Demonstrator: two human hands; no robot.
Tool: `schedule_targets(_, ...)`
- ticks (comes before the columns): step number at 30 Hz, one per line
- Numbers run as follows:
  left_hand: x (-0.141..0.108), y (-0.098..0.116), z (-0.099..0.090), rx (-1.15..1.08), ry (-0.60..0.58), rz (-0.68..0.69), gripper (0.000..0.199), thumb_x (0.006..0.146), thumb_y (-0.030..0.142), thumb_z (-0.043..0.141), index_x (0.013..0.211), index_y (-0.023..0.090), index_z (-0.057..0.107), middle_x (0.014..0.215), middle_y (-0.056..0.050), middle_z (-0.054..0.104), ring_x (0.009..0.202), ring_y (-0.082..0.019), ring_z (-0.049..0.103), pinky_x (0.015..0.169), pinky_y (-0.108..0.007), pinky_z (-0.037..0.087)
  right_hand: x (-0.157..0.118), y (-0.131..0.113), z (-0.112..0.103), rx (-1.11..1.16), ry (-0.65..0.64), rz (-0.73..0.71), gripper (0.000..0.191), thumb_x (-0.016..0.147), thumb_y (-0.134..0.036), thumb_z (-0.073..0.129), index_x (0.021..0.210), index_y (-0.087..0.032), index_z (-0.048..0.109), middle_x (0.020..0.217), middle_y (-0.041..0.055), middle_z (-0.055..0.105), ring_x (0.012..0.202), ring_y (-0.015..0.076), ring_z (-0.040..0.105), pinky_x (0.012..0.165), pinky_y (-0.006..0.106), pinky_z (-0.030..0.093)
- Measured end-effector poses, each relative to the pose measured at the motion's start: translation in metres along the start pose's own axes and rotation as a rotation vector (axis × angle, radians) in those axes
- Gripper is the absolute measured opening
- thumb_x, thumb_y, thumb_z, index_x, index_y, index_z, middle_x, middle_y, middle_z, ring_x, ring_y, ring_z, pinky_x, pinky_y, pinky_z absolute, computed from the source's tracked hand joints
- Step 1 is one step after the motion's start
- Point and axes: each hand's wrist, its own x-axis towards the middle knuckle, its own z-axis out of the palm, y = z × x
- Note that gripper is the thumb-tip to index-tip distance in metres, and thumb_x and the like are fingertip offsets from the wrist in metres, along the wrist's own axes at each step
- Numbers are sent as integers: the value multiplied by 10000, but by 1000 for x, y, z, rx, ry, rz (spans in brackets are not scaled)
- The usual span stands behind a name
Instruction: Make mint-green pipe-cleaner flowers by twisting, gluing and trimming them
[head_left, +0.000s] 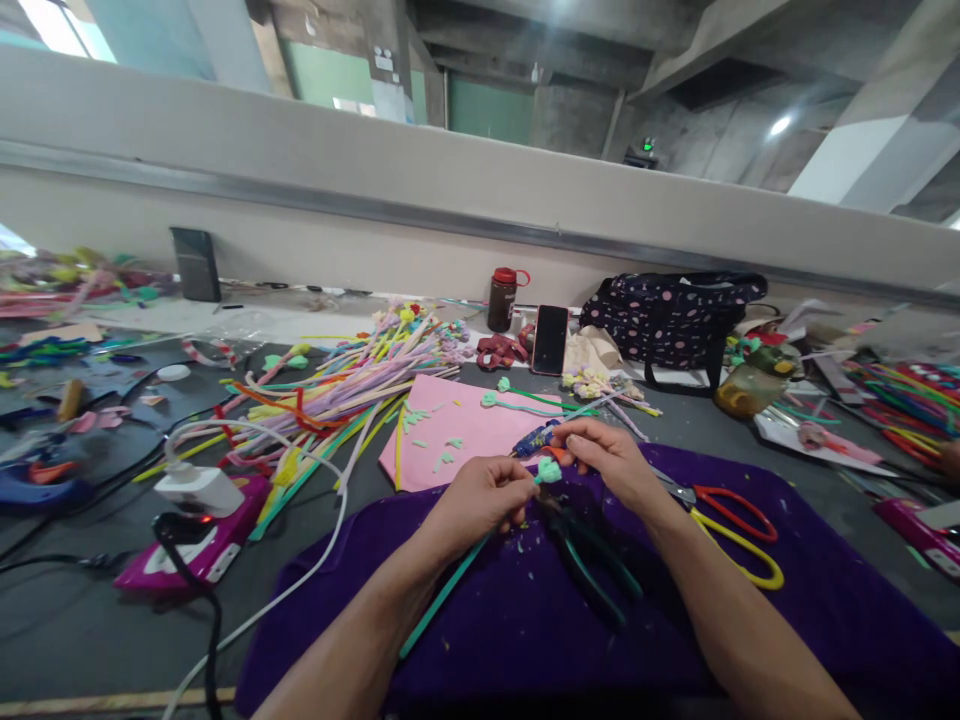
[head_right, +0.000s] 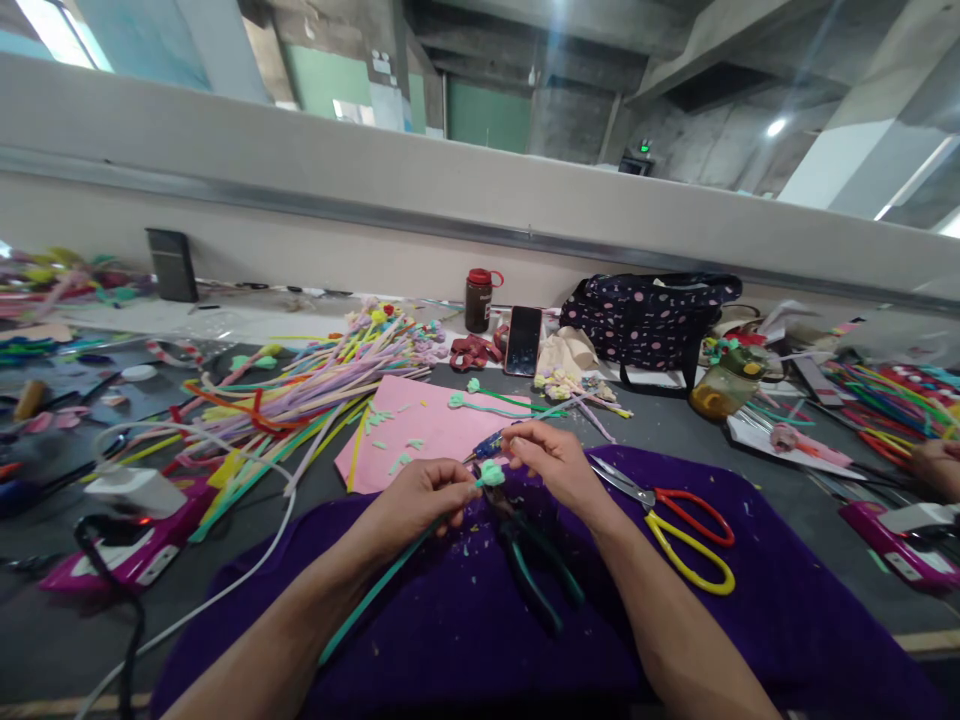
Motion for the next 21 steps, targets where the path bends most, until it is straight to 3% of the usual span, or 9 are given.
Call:
schedule_targets(3, 1, 1, -2, -55, 31, 9, 183, 664, 329, 603, 647, 152, 560, 465, 32, 535, 382, -71, 423, 415, -184, 312, 0, -3, -3, -82, -60, 40, 232, 811, -350, 486, 833, -158, 614, 711, 24, 628, 593, 126, 562, 492, 216, 398)
schedule_targets(8, 5, 4, -11, -258, 106, 49, 199, 625, 323, 656, 635, 135, 591, 593, -2, 591, 482, -76, 486, 466, -182, 339, -5, -9, -7, -507, -356, 33, 211, 807, -329, 489, 750, -177, 623, 653, 4, 631, 587, 142, 577, 528, 229, 388)
schedule_targets(10, 6, 4, -15, -336, 143, 48, 219, 609, 332, 676, 661, 129, 612, 639, -11, 601, 463, -57, 452, 428, -172, 302, -14, -11, -3, -762, -360, 9, 227, 788, -382, 515, 790, -187, 633, 694, 26, 652, 630, 174, 595, 560, 253, 383)
schedule_targets(14, 7, 3, -19, -432, 147, 32, 237, 619, 342, 680, 699, 130, 610, 624, 2, 573, 407, -24, 371, 354, -151, 185, -38, -11, 12, -1127, -328, 11, 472, 718, -602, 501, 839, -159, 612, 768, 100, 649, 668, 246, 609, 569, 300, 374)
schedule_targets(21, 6, 6, -21, -441, 168, 61, 229, 647, 332, 672, 723, 123, 616, 597, 11, 570, 391, -12, 378, 336, -142, 201, -57, -3, 24, -1240, -308, 17, 499, 727, -614, 471, 914, -164, 578, 880, 98, 599, 715, 238, 602, 606, 312, 389)
